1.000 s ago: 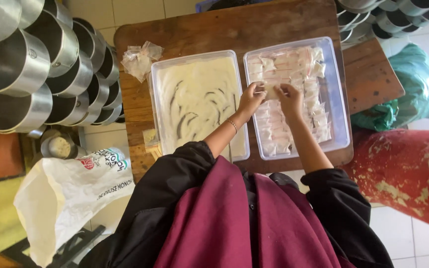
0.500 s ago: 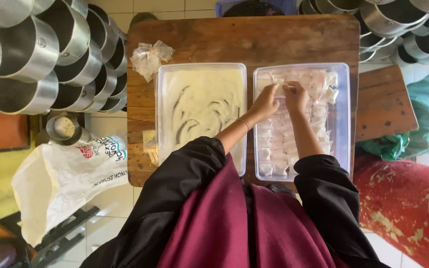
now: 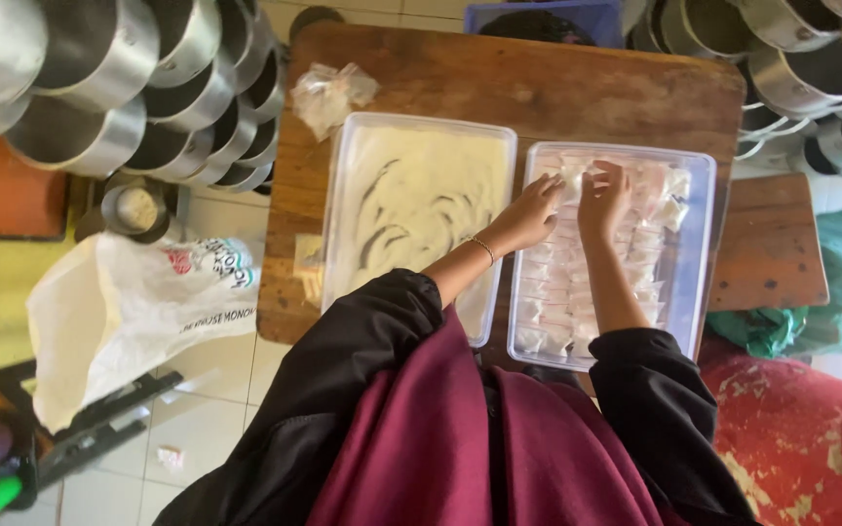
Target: Filling small plastic bags with white powder using a spoon and organizing them in a container.
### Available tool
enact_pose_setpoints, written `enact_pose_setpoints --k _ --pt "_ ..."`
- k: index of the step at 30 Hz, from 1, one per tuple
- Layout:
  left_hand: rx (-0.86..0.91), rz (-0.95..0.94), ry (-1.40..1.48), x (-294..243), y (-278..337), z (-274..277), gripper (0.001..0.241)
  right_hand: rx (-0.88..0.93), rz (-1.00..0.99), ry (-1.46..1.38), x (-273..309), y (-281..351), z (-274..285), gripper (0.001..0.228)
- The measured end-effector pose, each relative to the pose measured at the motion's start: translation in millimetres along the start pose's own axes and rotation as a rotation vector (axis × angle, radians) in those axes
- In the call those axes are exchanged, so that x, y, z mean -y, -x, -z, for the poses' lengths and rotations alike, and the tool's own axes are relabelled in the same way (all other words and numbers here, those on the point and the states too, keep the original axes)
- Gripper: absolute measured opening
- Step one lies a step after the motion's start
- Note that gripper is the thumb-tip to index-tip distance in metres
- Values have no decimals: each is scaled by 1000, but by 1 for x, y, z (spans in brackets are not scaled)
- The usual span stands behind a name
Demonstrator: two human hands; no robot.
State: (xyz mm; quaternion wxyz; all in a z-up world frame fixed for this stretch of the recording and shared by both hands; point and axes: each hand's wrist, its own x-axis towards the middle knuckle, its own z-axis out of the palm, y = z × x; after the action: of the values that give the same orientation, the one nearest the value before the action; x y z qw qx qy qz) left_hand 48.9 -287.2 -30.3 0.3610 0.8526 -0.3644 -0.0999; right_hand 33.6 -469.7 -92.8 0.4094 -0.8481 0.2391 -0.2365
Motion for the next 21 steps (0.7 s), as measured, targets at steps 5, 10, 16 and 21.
enact_pose_setpoints --k 5,10,16,21 --pt "-244 5 86 31 15 12 63 71 44 -125 81 20 -2 24" --pt "-460 91 148 33 63 85 56 224 56 -276 152 57 -32 21" --pt "-775 106 75 60 152 164 52 552 158 -361 242 134 -65 22" --pt "-938 454 307 82 250 213 41 781 226 -307 304 205 -96 21"
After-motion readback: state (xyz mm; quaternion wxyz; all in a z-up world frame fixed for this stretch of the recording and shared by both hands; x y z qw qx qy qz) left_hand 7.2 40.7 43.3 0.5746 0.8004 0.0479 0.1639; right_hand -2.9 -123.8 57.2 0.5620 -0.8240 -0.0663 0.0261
